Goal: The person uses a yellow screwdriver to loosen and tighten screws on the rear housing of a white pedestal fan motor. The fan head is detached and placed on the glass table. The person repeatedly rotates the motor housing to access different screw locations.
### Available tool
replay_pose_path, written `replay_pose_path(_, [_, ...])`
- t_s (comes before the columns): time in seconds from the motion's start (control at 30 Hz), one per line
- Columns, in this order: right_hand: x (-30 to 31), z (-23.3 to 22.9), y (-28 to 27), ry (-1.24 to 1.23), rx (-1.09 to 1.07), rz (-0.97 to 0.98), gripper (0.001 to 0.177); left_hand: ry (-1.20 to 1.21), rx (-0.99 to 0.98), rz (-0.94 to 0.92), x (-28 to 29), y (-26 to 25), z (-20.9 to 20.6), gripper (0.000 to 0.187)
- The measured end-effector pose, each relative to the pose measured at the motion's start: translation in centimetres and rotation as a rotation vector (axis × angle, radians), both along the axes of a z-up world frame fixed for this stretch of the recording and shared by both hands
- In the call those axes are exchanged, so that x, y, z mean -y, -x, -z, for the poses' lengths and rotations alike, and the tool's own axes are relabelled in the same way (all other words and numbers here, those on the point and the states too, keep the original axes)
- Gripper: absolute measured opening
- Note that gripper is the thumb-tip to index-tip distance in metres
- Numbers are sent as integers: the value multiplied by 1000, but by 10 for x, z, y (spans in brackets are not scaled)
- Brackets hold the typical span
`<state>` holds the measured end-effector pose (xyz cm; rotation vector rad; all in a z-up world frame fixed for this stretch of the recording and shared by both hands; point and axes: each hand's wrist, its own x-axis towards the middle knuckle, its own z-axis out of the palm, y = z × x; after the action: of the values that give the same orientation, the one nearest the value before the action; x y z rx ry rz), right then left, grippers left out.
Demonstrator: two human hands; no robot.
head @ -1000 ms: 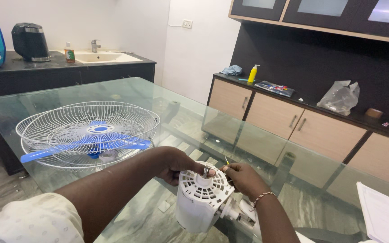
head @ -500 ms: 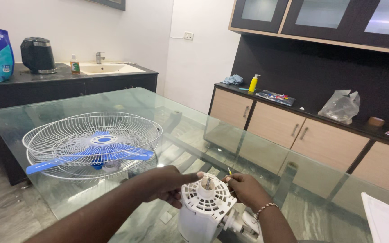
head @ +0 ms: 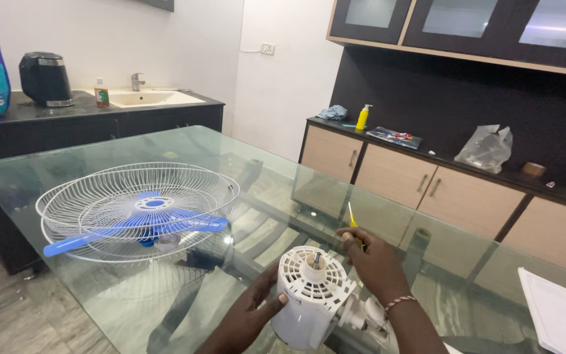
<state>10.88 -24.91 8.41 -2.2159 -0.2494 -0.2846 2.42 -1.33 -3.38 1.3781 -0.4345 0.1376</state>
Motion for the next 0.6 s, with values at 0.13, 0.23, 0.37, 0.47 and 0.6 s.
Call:
replay_pose_path(0.13, [-12,-7,17,81,20,-44,33,108,83,81,12,-30,32,84])
replay_pose_path(0.23, [-21,-4,28,149,110,83,31,109,163,21,19,-52,46,88])
replay_pose_path(0.37, [-31,3,36,151,78,236,30,-31,263,-98,28,-72,53,88])
replay_pose_path(0.47, [-30,3,29,142,-33,244,30,-114,112,-242,34,-67,52,87])
replay_pose_path(0.6, [-19,2,14,81,-27,144,29,-53,22,-151,40,-53,25,90])
